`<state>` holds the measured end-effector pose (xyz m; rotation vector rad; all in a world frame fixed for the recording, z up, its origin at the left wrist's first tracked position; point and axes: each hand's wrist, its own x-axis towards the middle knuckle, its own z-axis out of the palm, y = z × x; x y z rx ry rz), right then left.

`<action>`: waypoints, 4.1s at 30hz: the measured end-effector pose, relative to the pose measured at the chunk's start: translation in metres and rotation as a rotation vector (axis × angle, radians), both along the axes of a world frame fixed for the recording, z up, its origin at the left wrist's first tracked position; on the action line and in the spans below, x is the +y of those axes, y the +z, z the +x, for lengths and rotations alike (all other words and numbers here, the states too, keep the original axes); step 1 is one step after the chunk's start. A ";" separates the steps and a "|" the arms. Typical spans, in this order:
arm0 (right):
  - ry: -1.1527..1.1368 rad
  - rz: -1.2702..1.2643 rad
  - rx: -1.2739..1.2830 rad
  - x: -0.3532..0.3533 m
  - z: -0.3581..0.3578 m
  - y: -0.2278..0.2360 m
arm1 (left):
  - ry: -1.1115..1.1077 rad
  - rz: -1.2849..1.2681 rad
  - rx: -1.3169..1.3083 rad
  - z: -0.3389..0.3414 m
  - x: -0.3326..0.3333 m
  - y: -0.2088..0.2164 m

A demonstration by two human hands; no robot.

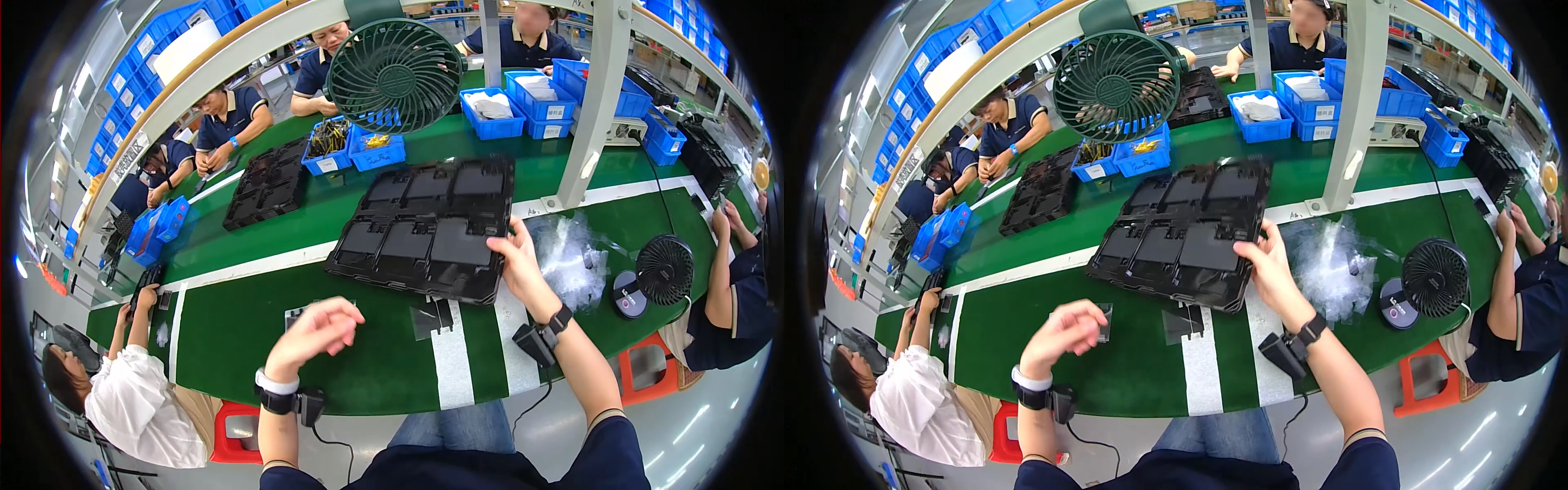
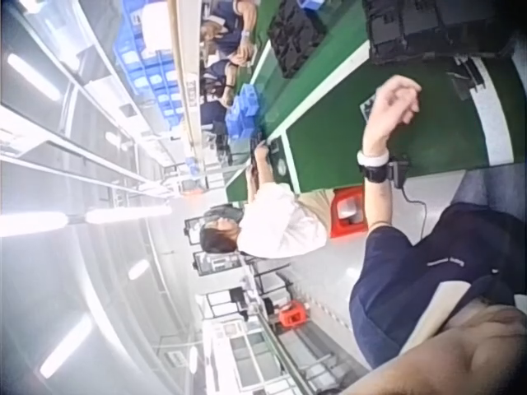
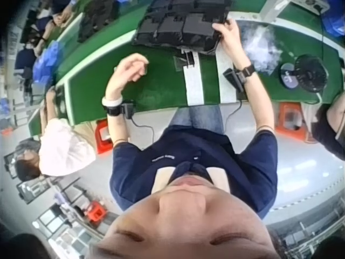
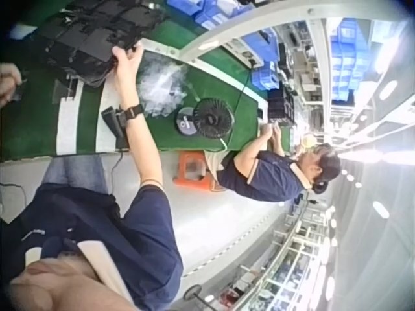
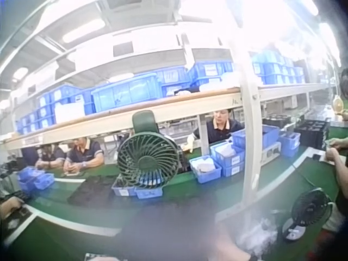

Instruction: The recorder is assembling small electronic components, specifically attaching stickers/labels to small black plastic parts and placing them into a tray.

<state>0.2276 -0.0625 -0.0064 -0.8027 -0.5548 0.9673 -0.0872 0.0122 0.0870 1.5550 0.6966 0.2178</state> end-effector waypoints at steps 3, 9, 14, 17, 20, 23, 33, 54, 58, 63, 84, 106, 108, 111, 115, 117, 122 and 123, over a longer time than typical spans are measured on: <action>0.023 0.038 -0.031 0.010 0.017 0.014 | 0.074 0.141 -0.063 0.006 0.023 -0.007; 0.022 -0.097 -0.075 0.022 0.034 -0.002 | 0.104 0.358 -0.080 0.046 0.042 -0.032; -0.049 -0.358 -0.339 0.022 0.047 -0.010 | -0.026 0.460 -0.004 0.071 0.040 -0.060; -0.244 -0.502 -0.575 0.018 0.055 -0.017 | -0.100 0.456 0.001 0.078 0.026 -0.066; -0.306 -0.522 -0.831 0.017 0.048 -0.015 | -0.164 0.482 0.026 0.080 0.012 -0.067; -0.423 -0.425 -1.554 0.013 0.044 -0.012 | -0.182 0.610 0.013 0.083 0.005 -0.078; -0.258 -0.316 -1.712 0.008 0.025 -0.022 | -0.177 0.663 0.009 0.082 -0.004 -0.079; -0.308 -0.325 -1.754 0.008 0.023 -0.016 | -0.118 0.578 -0.038 0.083 -0.006 -0.082; -0.268 -0.323 -1.662 0.008 0.024 -0.015 | -0.140 0.502 -0.005 0.084 -0.002 -0.088; -0.384 -0.221 -1.521 0.009 0.020 -0.005 | -0.108 0.483 0.035 0.088 -0.002 -0.088; 0.112 -0.009 -1.038 -0.006 -0.054 0.007 | 0.290 0.450 -0.282 0.081 -0.006 -0.082; -0.031 0.059 -1.088 -0.006 -0.060 0.009 | 0.371 0.629 -0.190 0.082 -0.018 -0.070; -0.032 0.056 -1.085 -0.008 -0.059 0.009 | 0.394 0.635 -0.179 0.083 -0.021 -0.069; 0.008 0.046 -1.064 -0.010 -0.059 0.010 | 0.386 0.675 -0.169 0.082 -0.024 -0.069; 0.062 0.027 -1.056 -0.009 -0.060 0.014 | 0.355 0.696 -0.182 0.081 -0.023 -0.068; 0.084 0.018 -1.057 -0.009 -0.060 0.013 | 0.343 0.708 -0.182 0.081 -0.023 -0.068; 0.137 0.059 -1.057 -0.007 -0.058 0.004 | 0.293 0.675 -0.190 0.079 -0.020 -0.072; 0.137 0.060 -1.057 -0.009 -0.058 0.005 | 0.293 0.675 -0.190 0.080 -0.021 -0.074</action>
